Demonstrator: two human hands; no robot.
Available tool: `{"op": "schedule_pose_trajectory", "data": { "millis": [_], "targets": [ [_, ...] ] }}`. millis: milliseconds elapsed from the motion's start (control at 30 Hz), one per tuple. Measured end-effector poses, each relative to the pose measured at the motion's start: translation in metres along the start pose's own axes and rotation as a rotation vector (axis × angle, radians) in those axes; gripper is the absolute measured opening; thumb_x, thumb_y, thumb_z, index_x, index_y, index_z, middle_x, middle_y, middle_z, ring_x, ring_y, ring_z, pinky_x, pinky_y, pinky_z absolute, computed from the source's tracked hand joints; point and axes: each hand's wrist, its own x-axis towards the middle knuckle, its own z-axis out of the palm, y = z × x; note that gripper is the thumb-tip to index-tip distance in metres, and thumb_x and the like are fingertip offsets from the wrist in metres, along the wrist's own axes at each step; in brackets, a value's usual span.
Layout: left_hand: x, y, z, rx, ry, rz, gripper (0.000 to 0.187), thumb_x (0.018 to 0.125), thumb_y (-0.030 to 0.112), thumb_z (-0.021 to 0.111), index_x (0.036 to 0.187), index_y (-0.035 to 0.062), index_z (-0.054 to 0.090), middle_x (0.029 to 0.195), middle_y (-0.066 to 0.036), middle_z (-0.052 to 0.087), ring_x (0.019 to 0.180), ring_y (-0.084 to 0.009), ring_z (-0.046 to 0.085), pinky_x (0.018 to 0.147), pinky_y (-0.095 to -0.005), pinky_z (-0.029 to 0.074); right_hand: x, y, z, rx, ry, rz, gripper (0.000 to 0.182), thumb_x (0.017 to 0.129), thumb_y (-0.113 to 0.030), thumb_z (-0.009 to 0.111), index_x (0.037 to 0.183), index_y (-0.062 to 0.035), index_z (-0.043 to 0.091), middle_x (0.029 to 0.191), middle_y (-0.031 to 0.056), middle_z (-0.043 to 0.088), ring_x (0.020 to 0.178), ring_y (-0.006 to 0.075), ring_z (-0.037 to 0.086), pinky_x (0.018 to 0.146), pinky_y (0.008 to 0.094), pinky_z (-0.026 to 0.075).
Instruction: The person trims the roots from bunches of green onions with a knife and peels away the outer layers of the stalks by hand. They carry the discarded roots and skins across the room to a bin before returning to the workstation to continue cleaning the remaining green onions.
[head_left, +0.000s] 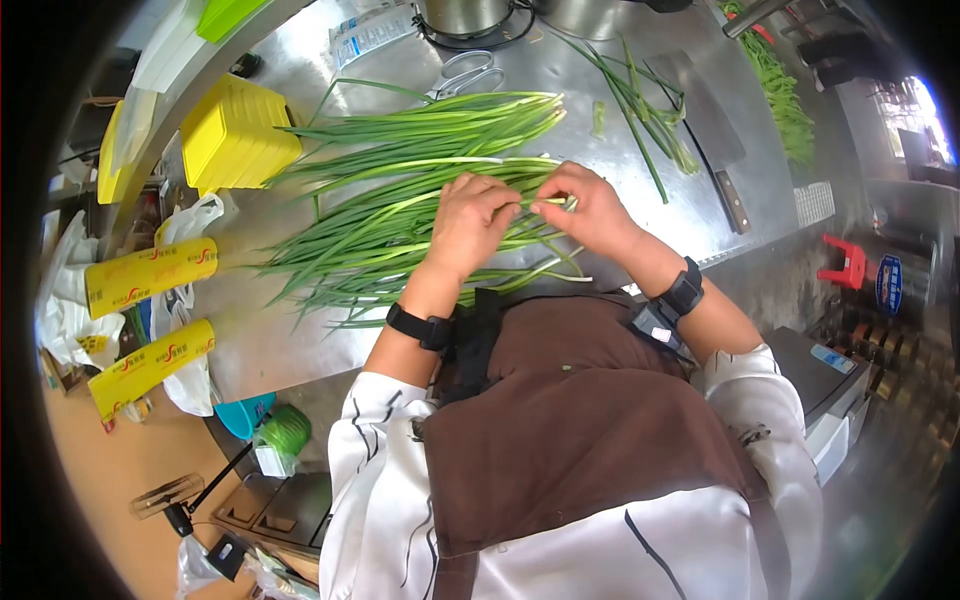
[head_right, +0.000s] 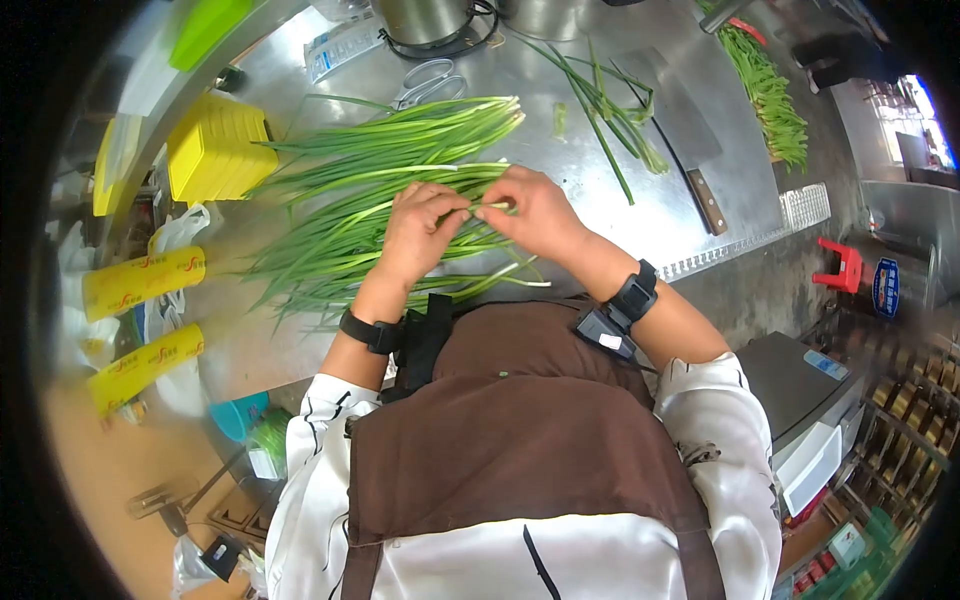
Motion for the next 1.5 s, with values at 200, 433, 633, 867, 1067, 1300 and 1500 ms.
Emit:
{"op": "schedule_pose_trajectory", "data": {
  "millis": [200,433,633,867,1067,1300,1500],
  "targets": [
    [0.000,-0.007,-0.003,-0.140,0.011,-0.071,0.012,0.080,0.011,0.076,0.091,0.0066,0.073,0.089,-0.007,0.070,0.086,-0.0269,0.062,0.084,-0.0379,0.046,0.007,0.010,0.019,0.377,-0.073,0.266,0.017,0.083,-0.013,0.077,0.093,-0.0025,0.069,0.088,0.0024,0.062,0.081,0.0127,0.057,0.074,0.0282,0.047],
    [-0.004,-0.007,-0.007,-0.161,-0.069,-0.142,0.012,0.078,0.009,0.078,0.086,0.0045,0.070,0.083,-0.008,0.067,0.077,-0.0237,0.061,0.072,-0.0353,0.048,0.004,0.016,0.007,0.240,-0.069,0.126,0.009,0.082,-0.009,0.072,0.084,-0.0015,0.067,0.082,0.0073,0.060,0.074,0.0189,0.058,0.069,0.0308,0.046],
    [-0.021,-0.016,-0.009,-0.184,-0.128,-0.223,0.015,0.076,0.008,0.079,0.082,0.0040,0.067,0.081,-0.007,0.064,0.075,-0.0226,0.057,0.071,-0.0349,0.047,-0.008,0.031,-0.020,0.176,0.148,0.165,0.005,0.081,-0.005,0.069,0.079,-0.0014,0.066,0.082,0.0065,0.060,0.077,0.0185,0.057,0.071,0.0298,0.046],
    [-0.046,-0.011,-0.010,-0.077,-0.191,-0.215,0.016,0.076,0.010,0.079,0.086,0.0086,0.067,0.082,-0.005,0.064,0.087,-0.0255,0.057,0.087,-0.0384,0.042,-0.018,0.049,-0.049,0.674,0.310,0.265,0.006,0.094,-0.004,0.059,0.090,-0.0015,0.054,0.108,0.0101,0.063,0.094,0.0177,0.063,0.083,0.0341,0.051],
    [-0.047,-0.010,-0.009,-0.148,-0.114,-0.256,0.016,0.076,0.010,0.079,0.086,0.0094,0.067,0.083,-0.003,0.064,0.083,-0.0224,0.057,0.086,-0.0365,0.042,-0.015,0.012,-0.031,0.435,-0.069,0.539,0.014,0.093,-0.015,0.065,0.098,-0.0027,0.062,0.090,0.0033,0.066,0.079,0.0131,0.061,0.077,0.0286,0.049],
    [-0.050,-0.010,-0.010,-0.123,-0.160,-0.249,0.013,0.077,0.011,0.077,0.085,0.0102,0.068,0.084,-0.004,0.065,0.088,-0.0260,0.058,0.087,-0.0385,0.042,-0.013,0.018,-0.008,0.313,-0.395,0.406,0.016,0.093,-0.019,0.068,0.093,-0.0024,0.068,0.084,0.0014,0.064,0.078,0.0098,0.055,0.073,0.0269,0.047],
    [-0.057,-0.001,-0.012,-0.066,-0.256,-0.165,0.012,0.079,0.013,0.077,0.087,0.0084,0.069,0.085,-0.005,0.066,0.086,-0.0269,0.060,0.088,-0.0390,0.042,-0.019,0.043,-0.029,0.129,-0.129,0.331,0.016,0.090,-0.017,0.068,0.092,-0.0019,0.069,0.081,0.0082,0.064,0.073,0.0190,0.060,0.070,0.0317,0.049]
  ]
}}
